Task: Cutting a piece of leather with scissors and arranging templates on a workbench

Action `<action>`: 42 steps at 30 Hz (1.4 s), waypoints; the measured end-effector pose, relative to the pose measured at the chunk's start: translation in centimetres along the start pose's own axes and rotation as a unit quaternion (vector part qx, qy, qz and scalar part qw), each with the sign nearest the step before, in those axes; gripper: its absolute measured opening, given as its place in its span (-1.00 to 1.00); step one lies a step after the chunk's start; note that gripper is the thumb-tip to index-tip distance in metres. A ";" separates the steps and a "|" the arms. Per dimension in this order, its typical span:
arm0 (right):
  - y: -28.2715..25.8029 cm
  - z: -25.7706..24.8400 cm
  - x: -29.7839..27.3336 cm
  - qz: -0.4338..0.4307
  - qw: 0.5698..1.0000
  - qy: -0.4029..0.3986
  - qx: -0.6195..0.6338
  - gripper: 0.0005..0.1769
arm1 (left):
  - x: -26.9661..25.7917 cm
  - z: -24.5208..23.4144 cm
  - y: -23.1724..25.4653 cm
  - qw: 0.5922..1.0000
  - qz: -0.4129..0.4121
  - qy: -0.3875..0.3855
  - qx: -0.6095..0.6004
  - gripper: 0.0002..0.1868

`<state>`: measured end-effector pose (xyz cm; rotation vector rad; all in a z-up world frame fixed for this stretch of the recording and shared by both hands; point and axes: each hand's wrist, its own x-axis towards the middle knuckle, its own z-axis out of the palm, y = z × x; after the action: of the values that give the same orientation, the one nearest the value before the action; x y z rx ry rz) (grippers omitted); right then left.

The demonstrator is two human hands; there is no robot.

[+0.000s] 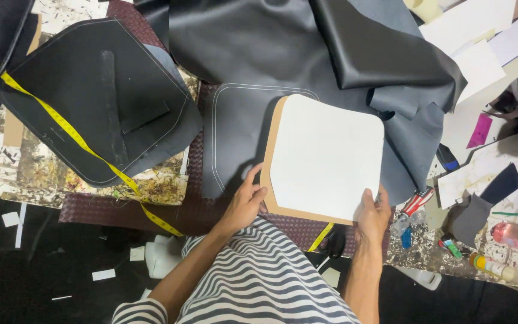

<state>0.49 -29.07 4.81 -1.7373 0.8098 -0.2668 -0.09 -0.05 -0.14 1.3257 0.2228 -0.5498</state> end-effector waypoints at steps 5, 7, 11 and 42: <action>-2.3 1.3 -1.7 0.032 0.997 -0.056 -0.038 -0.55 | -0.7 -0.9 1.5 1.000 -0.013 -0.004 -0.001 -0.33; -3.0 1.6 -2.1 0.049 0.995 -0.062 -0.058 -0.56 | -0.8 -1.3 1.9 1.000 -0.013 -0.003 0.003 -0.34; -3.3 0.9 -1.7 -0.005 0.996 -0.087 -0.023 -0.54 | -0.4 -2.6 1.5 0.998 0.012 0.011 0.061 -0.35; 0.1 -1.9 0.3 -0.066 0.953 0.212 0.204 -0.41 | 1.5 -7.8 0.5 0.911 0.089 0.264 0.303 -0.54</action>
<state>-0.37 -30.71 5.29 -1.3568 0.8690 -0.8601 2.68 7.13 -2.33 2.0725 0.3882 -0.0814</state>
